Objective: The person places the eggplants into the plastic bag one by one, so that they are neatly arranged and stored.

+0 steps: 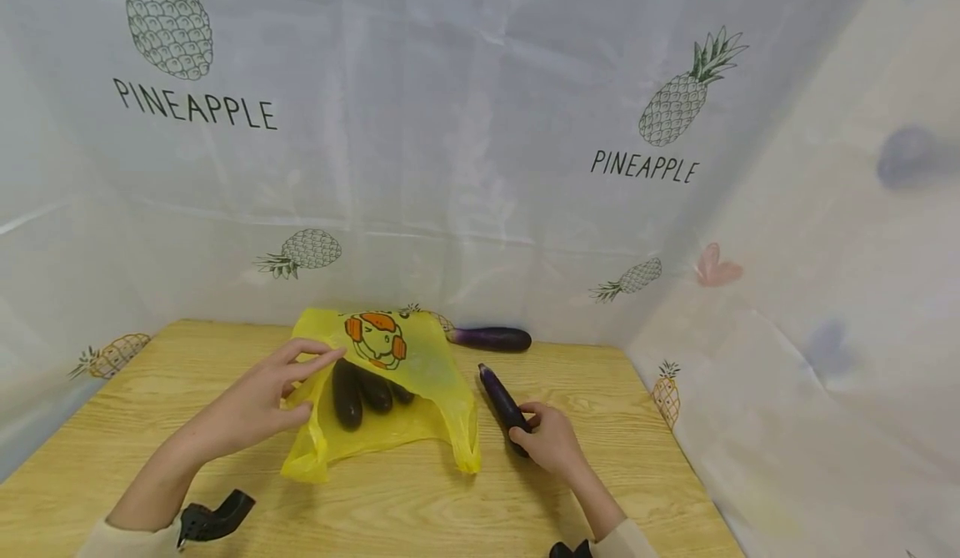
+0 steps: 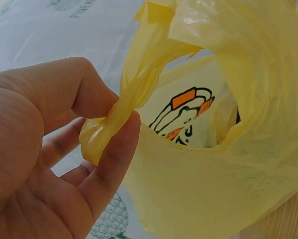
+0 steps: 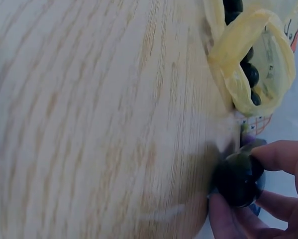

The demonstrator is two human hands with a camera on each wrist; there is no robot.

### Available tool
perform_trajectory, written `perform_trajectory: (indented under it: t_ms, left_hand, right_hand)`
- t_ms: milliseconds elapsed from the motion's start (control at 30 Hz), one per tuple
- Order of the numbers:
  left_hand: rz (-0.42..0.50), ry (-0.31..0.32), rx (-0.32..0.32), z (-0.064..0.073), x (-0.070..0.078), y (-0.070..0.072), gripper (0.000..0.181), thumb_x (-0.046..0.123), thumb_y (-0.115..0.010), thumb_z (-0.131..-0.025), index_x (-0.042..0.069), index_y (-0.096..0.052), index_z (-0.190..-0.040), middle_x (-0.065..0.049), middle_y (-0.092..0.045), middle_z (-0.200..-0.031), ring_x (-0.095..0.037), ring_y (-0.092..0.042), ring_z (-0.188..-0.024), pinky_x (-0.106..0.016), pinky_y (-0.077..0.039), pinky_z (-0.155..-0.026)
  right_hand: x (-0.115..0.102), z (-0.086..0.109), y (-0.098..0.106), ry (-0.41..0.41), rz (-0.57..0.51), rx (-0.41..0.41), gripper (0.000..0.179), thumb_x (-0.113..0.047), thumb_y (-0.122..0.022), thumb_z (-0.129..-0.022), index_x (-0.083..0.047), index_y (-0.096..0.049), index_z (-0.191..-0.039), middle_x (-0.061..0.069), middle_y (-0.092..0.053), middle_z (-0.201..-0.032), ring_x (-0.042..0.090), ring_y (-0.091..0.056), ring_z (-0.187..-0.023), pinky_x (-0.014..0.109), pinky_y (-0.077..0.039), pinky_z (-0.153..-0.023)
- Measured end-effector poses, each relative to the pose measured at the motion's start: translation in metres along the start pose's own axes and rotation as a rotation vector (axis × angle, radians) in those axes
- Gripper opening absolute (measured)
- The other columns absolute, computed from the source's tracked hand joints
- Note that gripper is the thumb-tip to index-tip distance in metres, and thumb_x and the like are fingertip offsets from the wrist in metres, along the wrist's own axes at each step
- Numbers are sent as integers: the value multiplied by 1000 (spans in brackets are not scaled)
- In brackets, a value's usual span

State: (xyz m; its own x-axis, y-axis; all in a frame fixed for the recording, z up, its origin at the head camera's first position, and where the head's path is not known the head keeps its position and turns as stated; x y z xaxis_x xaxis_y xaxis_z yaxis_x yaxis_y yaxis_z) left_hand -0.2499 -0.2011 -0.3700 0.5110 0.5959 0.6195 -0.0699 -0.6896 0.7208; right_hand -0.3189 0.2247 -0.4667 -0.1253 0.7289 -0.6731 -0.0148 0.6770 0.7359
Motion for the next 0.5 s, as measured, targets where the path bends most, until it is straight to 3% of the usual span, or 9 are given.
perform_trajectory:
  t_ms: [267,500]
  left_hand:
    - [10,-13,8,2,3,3,77,-6,-67,-92,11,-44,-164,-10,-43,-155,-3,-31,-53,-24,-40,-53]
    - [6,-8,10,3,2,3,78,-6,-67,-92,13,-44,-164,-11,-43,-155,-3,-32,-54,-24,-41,-54]
  right_hand:
    - [1,-1,-1,-7,-2,-23,46,-18,-82,-92,-3,-71,-134,9,-72,-101,20,-67,-84,35,-57,-65]
    - [5,-1,0,-42,-15,-38,48,-22,-81,-93,-5,-70,-137,11,-74,-109,23,-70,-90,39,-58,-68]
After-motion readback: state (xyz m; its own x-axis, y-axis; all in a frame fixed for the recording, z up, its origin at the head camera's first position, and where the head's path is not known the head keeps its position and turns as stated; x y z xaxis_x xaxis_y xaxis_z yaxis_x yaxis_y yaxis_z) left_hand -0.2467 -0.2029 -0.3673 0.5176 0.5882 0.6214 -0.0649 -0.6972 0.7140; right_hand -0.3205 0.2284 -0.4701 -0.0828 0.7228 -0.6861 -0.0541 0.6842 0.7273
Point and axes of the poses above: each hand's wrist, its own z-axis away from the middle knuckle, its own y-axis out of the back of the hand, x = y × z, the point moved 3 cm from there along -z, towards the middle knuckle
